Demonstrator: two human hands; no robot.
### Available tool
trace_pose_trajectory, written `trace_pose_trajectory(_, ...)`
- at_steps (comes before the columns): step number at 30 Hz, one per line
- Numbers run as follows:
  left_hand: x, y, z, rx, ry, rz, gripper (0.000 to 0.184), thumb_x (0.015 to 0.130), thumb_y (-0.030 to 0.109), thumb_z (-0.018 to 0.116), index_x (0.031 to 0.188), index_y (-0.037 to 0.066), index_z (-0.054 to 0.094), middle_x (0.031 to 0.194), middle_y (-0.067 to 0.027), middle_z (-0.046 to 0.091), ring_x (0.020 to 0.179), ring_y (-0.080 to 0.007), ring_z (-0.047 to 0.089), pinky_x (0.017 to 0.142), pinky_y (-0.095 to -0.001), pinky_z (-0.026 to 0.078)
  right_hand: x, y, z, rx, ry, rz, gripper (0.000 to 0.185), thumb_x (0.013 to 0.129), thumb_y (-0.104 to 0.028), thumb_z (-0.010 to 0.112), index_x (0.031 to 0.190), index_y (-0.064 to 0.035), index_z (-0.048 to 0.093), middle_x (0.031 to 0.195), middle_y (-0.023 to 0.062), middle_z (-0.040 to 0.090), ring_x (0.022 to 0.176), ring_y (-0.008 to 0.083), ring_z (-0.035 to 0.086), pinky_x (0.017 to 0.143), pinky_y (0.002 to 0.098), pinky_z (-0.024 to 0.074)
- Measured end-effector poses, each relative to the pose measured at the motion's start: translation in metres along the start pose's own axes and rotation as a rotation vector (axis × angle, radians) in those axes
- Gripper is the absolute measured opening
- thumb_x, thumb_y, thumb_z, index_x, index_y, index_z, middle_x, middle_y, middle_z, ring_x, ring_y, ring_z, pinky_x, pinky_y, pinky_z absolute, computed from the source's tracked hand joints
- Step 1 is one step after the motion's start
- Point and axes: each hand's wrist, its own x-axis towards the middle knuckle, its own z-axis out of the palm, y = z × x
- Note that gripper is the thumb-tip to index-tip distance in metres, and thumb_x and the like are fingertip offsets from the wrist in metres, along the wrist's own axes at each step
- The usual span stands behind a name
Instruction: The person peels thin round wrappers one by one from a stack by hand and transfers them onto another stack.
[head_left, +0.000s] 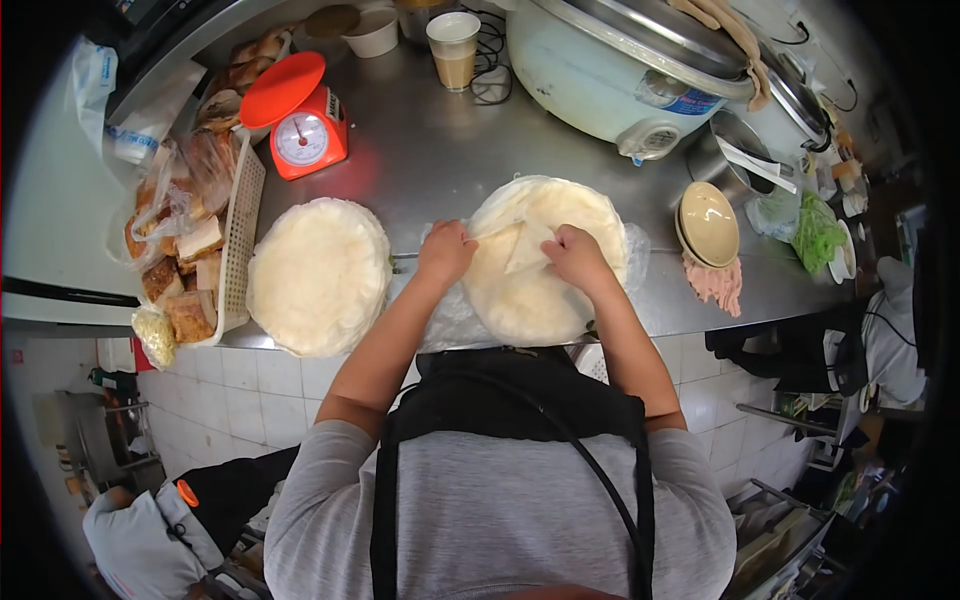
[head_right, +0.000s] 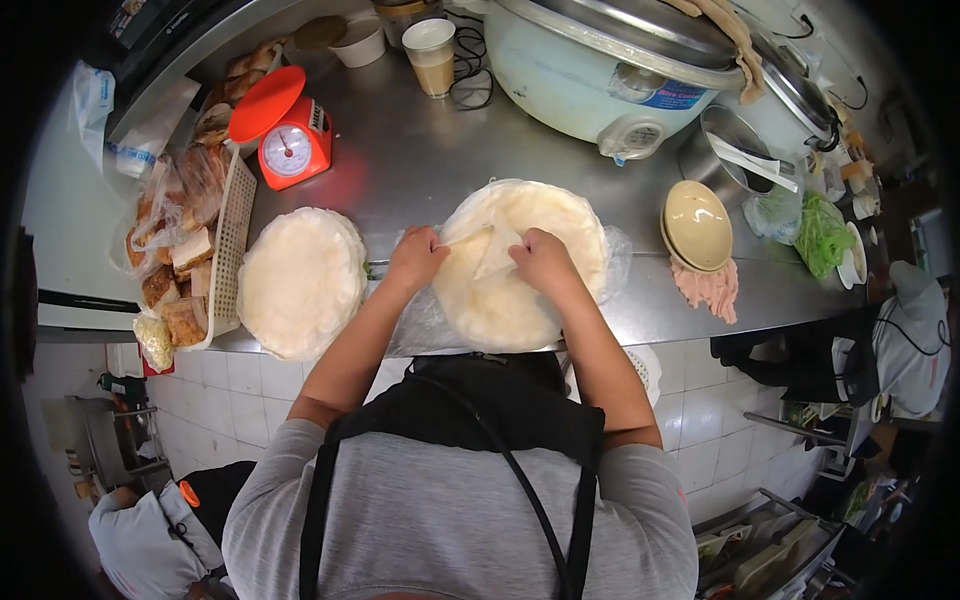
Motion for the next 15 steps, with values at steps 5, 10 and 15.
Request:
trace_pose_trajectory(5, -0.001, 0.022, 0.004, 0.139, 0.242, 0.055, 0.023, 0.069, 0.019, 0.057, 0.084, 0.001, 0.054, 0.086, -0.0162, 0.052, 0.085, -0.0305, 0.05, 0.075, -0.0381, 0.042, -0.011, 0.008, -0.006, 0.019, 0.003, -0.013, 0.022, 0.073, -0.019, 0.058, 0.067, 0.0007, 0.051, 0.061, 0.0139, 0.054, 0.057, 0.0234, 0.052, 0.055, 0.0343, 0.0417)
trace_pose_trajectory(10, 0.01, 0.062, 0.008, -0.128, 0.36, 0.411, 0.03, 0.069, 0.022, 0.061, 0.09, 0.002, 0.054, 0.082, -0.0144, 0.055, 0.078, -0.0261, 0.054, 0.07, -0.0346, 0.044, -0.009, 0.01, 0.003, 0.119, 0.028, -0.007, 0.024, 0.072, -0.02, 0.06, 0.065, -0.0004, 0.049, 0.058, 0.0116, 0.052, 0.051, 0.0198, 0.049, 0.051, 0.0328, 0.0408)
trace_pose_trajectory(15, 0.023, 0.075, 0.025, -0.406, 0.01, 0.137, 0.029, 0.071, 0.023, 0.063, 0.087, 0.002, 0.056, 0.073, -0.01, 0.06, 0.066, -0.0173, 0.057, 0.06, -0.0277, 0.045, -0.002, 0.013, 0.024, 0.223, 0.026, -0.069, 0.025, 0.071, -0.022, 0.063, 0.064, -0.0016, 0.05, 0.055, 0.0072, 0.05, 0.05, 0.0157, 0.049, 0.048, 0.0298, 0.0402)
